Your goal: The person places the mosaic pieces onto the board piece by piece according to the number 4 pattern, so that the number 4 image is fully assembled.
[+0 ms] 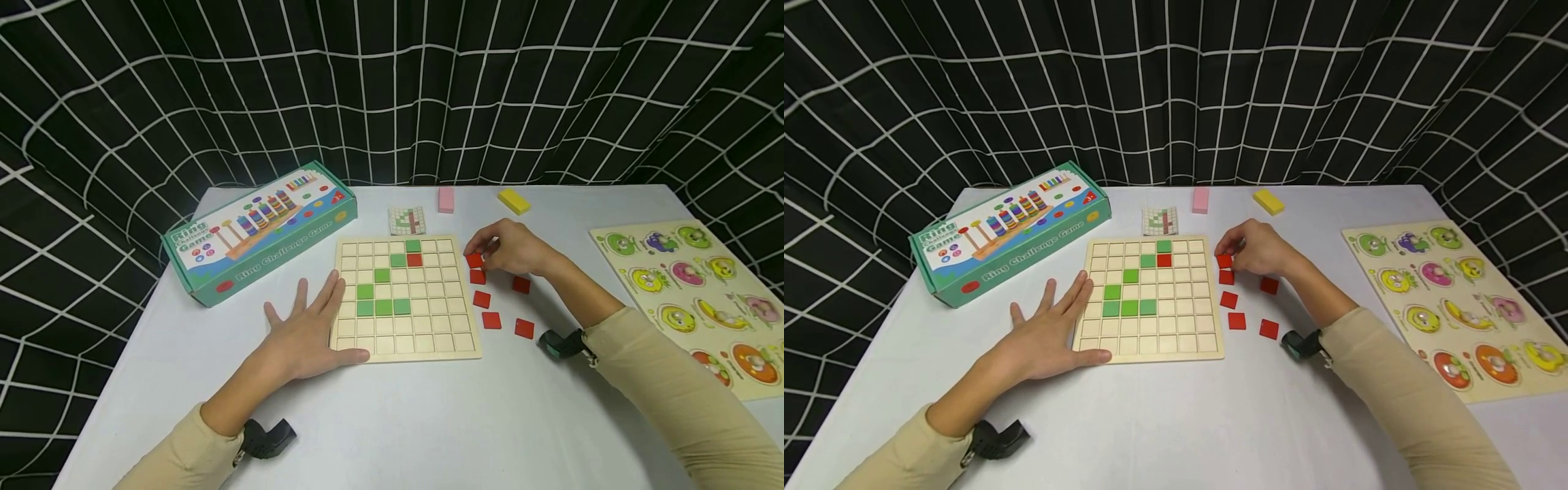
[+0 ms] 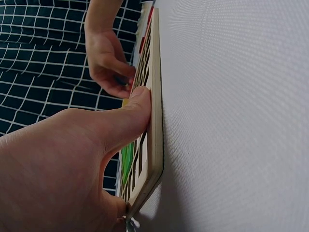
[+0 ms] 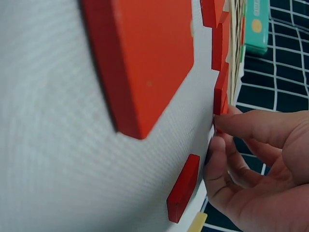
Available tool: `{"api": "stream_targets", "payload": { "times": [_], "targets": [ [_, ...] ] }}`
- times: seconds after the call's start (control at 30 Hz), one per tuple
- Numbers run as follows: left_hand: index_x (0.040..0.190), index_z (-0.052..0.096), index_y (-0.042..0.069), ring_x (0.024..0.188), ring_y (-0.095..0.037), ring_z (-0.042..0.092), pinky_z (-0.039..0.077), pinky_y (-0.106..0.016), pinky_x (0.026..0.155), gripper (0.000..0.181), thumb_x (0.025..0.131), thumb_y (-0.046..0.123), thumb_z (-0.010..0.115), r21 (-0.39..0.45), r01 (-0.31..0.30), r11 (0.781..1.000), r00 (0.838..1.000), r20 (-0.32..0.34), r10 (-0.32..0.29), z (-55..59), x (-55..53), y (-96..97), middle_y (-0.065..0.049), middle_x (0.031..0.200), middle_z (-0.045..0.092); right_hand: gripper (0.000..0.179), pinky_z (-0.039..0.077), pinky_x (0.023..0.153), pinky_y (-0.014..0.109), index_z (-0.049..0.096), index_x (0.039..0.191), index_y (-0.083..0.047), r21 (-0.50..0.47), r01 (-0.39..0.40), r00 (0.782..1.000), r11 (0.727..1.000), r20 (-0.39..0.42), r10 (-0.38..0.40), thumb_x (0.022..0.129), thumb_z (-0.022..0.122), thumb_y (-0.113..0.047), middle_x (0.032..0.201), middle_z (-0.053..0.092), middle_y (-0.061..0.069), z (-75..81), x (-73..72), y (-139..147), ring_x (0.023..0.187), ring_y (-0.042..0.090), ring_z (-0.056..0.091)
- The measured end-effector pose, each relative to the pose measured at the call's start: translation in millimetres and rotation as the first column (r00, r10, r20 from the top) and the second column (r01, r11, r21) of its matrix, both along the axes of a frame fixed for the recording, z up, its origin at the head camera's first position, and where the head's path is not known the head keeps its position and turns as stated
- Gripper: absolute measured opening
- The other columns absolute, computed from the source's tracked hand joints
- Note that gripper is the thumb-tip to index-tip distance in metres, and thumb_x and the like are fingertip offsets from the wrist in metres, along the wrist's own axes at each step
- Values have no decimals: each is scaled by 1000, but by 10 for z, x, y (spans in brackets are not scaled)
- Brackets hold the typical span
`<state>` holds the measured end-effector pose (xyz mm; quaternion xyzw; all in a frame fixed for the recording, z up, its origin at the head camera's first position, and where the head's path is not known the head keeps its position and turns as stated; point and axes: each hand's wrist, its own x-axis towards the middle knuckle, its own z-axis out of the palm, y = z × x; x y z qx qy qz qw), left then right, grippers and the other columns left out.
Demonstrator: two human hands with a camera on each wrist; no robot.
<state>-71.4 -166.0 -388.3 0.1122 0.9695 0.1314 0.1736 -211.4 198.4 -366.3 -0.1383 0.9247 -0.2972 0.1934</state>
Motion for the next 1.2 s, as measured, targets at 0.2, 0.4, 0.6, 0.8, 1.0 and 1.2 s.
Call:
{"api": "stream_targets", "payload": {
  "times": [0.2, 0.4, 0.6, 0.8, 1.0, 1.2],
  "targets": [
    [169, 7, 14, 159, -52, -2, 4, -94, 101, 124, 81, 80, 67, -6, 1, 1000, 1000, 0, -1, 5, 6, -6, -1, 177, -3, 33, 52, 76, 31, 77, 117, -6, -7, 28, 1000, 1000, 8, -28, 86, 69, 5, 112, 69, 14, 20, 14, -15, 99, 29, 59],
    [169, 7, 15, 159, -52, -1, 4, -94, 101, 125, 81, 81, 66, -6, 0, 1000, 1000, -2, 0, -14, 5, -11, -1, 177, -3, 32, 53, 74, 30, 77, 118, -6, -11, 53, 998, 999, 19, -53, 86, 74, 2, 110, 68, 14, 44, 26, -48, 96, 29, 58],
    [169, 7, 15, 159, -52, -1, 4, -94, 101, 125, 81, 81, 66, -6, -2, 1000, 1000, -1, 2, -27, 2, -14, -1, 177, -3, 32, 52, 74, 30, 77, 117, -6, -24, 61, 998, 998, 23, -60, 86, 78, -1, 108, 67, 14, 67, 29, -80, 96, 29, 57],
    [169, 8, 15, 159, -52, -2, 3, -94, 101, 124, 81, 81, 66, -3, -5, 1000, 1000, -3, 5, -26, -1, -12, 0, 177, -3, 30, 52, 74, 30, 77, 116, -5, -39, 60, 998, 997, 20, -59, 86, 77, 0, 107, 68, 15, 88, 32, -120, 96, 29, 57],
    [169, 8, 16, 159, -51, -2, 4, -94, 101, 124, 81, 81, 66, -8, -2, 1000, 1000, -10, 2, -30, 1, -10, 0, 177, -3, 29, 51, 75, 31, 78, 114, -8, -38, 62, 998, 997, 13, -62, 87, 75, -1, 110, 68, 14, 109, 54, -178, 101, 29, 56],
    [169, 8, 16, 159, -51, -2, 4, -94, 101, 124, 81, 82, 65, -9, 1, 1000, 1000, -11, -2, -28, -1, -11, 1, 177, -3, 27, 51, 75, 32, 79, 114, -10, -32, 69, 998, 997, 18, -68, 88, 77, -6, 112, 68, 13, 141, 90, -268, 106, 29, 55]
  ]
}}
